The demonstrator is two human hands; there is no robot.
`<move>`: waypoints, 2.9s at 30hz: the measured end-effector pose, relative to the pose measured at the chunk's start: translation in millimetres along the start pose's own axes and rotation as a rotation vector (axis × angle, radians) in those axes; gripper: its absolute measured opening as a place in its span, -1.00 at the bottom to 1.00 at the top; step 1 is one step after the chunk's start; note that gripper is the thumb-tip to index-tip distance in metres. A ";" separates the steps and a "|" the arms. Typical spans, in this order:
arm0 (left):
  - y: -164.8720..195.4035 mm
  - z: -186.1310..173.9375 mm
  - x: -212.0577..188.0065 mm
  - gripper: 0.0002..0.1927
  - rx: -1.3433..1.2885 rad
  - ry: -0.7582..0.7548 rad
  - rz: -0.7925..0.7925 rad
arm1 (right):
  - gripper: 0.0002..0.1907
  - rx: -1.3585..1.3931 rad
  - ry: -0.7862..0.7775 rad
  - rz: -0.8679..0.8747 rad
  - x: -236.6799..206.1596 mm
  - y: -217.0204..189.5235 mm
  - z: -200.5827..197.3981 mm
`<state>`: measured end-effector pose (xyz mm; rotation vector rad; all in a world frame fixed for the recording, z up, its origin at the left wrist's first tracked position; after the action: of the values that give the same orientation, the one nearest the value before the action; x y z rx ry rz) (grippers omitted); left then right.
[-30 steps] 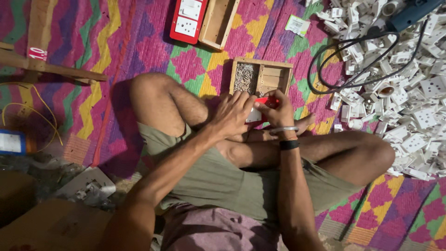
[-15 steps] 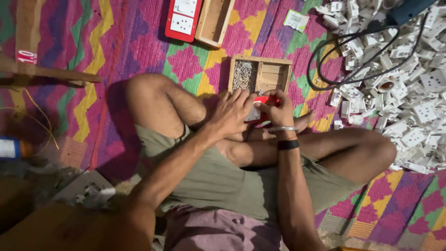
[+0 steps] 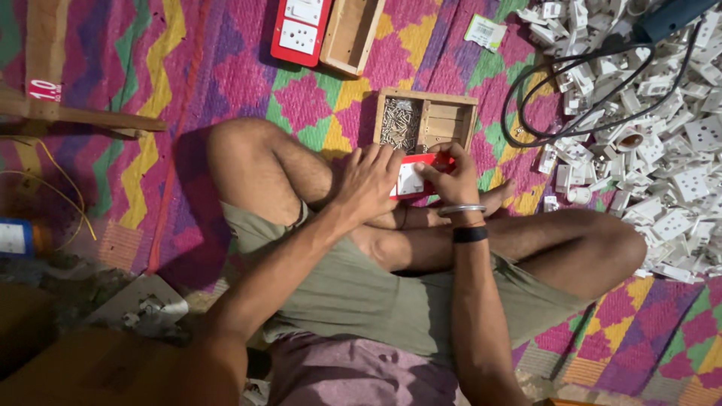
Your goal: The person sits on the floor and assembles white electrical socket modules into red plastic frames. They insert the modules, secure them with screws using a screwdriver, and place the completed units into a wooden box.
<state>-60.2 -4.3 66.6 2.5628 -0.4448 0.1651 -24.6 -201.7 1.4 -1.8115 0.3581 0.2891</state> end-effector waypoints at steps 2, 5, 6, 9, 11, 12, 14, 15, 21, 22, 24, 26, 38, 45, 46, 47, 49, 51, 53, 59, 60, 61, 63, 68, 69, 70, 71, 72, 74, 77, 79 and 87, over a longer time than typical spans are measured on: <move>-0.6 4.4 -0.7 -0.20 0.015 -0.005 0.011 | -0.64 0.004 -0.011 0.036 -0.1 0.4 -0.5; 0.0 8.3 -0.5 -0.21 0.026 -0.001 0.025 | -0.64 -0.038 0.001 -0.046 3.8 -2.5 -3.5; 0.6 8.5 -0.7 -0.21 0.024 -0.002 0.025 | -0.63 -0.069 0.006 -0.080 4.3 -2.7 -5.0; -0.7 3.2 2.2 -0.17 0.007 0.007 0.028 | -0.61 0.067 -0.078 -0.083 9.1 -2.6 -10.7; -5.1 -5.6 4.1 -0.21 -0.058 0.051 -0.025 | -0.67 0.197 -0.105 0.004 10.6 1.9 -12.9; -5.9 -9.9 4.2 -0.23 -0.097 0.071 -0.052 | -0.74 0.239 -0.078 0.070 10.5 5.5 -16.9; -5.1 -14.1 5.6 -0.08 -0.127 0.025 -0.031 | -0.81 0.258 -0.025 0.089 13.6 9.4 -18.9; -4.7 -15.0 6.2 -0.01 -0.144 -0.002 -0.024 | -0.83 0.231 0.000 0.058 13.7 11.0 -16.6; -32.2 0.4 33.2 -0.71 -0.443 -0.045 -0.225 | -0.87 0.274 0.021 -0.043 8.3 12.1 -10.7; -35.1 4.2 36.1 -0.72 -0.498 -0.025 -0.238 | -0.87 0.279 0.017 -0.071 7.6 9.2 -10.3; -40.6 10.3 41.9 -0.73 -0.601 0.027 -0.250 | -0.89 0.259 0.043 -0.113 6.5 2.7 -9.5; -41.7 18.0 40.5 -0.75 -0.668 -0.040 -0.291 | -0.89 0.235 0.058 -0.112 3.7 -2.1 -7.6; -54.1 30.9 37.3 -0.76 -0.948 -0.215 -0.314 | -0.85 0.208 0.097 -0.106 -6.7 -22.3 -0.3; -43.5 13.5 40.7 -0.77 -0.887 -0.221 -0.298 | -0.86 0.184 0.116 -0.112 -10.2 -32.3 1.8; -41.4 10.1 42.5 -0.77 -0.854 -0.207 -0.271 | -0.86 0.195 0.114 -0.117 -10.2 -33.5 2.5; -39.6 7.0 43.7 -0.76 -0.820 -0.192 -0.246 | -0.87 0.195 0.114 -0.119 -10.2 -34.1 2.8; -38.9 4.9 43.3 -0.75 -0.799 -0.195 -0.267 | -0.87 0.195 0.114 -0.119 -10.3 -34.3 3.4; -39.3 8.9 39.3 -0.75 -0.827 -0.236 -0.357 | -0.87 0.169 0.126 -0.112 -10.8 -32.4 4.2; -37.5 11.0 37.7 -0.76 -0.728 -0.138 -0.331 | -0.87 0.164 0.135 -0.125 -10.5 -30.3 4.7; -39.6 15.9 43.4 -0.73 -0.655 -0.123 -0.333 | -0.87 -0.017 0.215 -0.369 -13.9 -32.3 4.2; -41.8 14.7 43.7 -0.72 -0.685 -0.193 -0.366 | -0.88 0.057 0.187 -0.260 -11.7 -28.9 3.9; -41.2 7.8 45.2 -0.69 -0.655 -0.175 -0.278 | -0.88 0.128 0.155 -0.149 -9.2 -26.1 3.2; -36.1 -6.6 40.2 -0.61 -0.604 -0.148 -0.116 | -0.88 0.166 0.190 -0.187 -3.9 -32.2 -4.7; -32.0 -32.8 16.9 0.07 -0.062 0.002 -0.035 | -0.85 0.385 0.190 -0.044 16.6 -38.9 -11.9; -35.9 -35.2 16.3 0.05 -0.007 0.004 -0.074 | -0.84 0.517 0.209 -0.036 22.6 -40.1 -9.5; -42.8 -40.9 17.3 0.04 -0.009 0.066 -0.115 | -0.82 0.649 0.231 -0.027 26.9 -40.6 -6.1; -52.2 -47.7 19.7 0.02 -0.014 0.130 -0.157 | -0.84 0.393 0.285 -0.126 30.2 -44.6 -3.4; -61.0 -53.8 22.6 0.00 -0.017 0.195 -0.198 | -0.86 0.136 0.334 -0.222 31.6 -48.4 3.5; -70.8 -59.9 28.7 -0.04 0.046 0.256 -0.247 | -0.90 -0.360 0.302 -0.526 24.1 -57.4 24.9; -74.4 -58.1 39.3 -0.05 0.059 0.267 -0.294 | -0.79 -0.805 0.150 -0.808 7.1 -57.1 67.4; -67.6 -50.5 41.6 -0.04 0.037 0.267 -0.300 | -0.74 -0.890 0.124 -0.829 -1.1 -52.7 77.8; -62.5 -26.9 42.9 -0.10 -0.002 0.352 -0.229 | -0.88 -0.523 0.279 -0.721 -3.8 -41.6 54.9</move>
<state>0.8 48.1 68.2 2.4886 -0.0190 0.5192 -12.5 -138.2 25.4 -2.3663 -0.2189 -0.4167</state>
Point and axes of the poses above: each hand's wrist, its own x-axis towards the middle knuckle, its own z-axis out of the palm, y = z × x, the point moved 4 cm from there along x, towards the middle knuckle, and after that the axes turned 8 degrees about y, right-handed, at the moved point
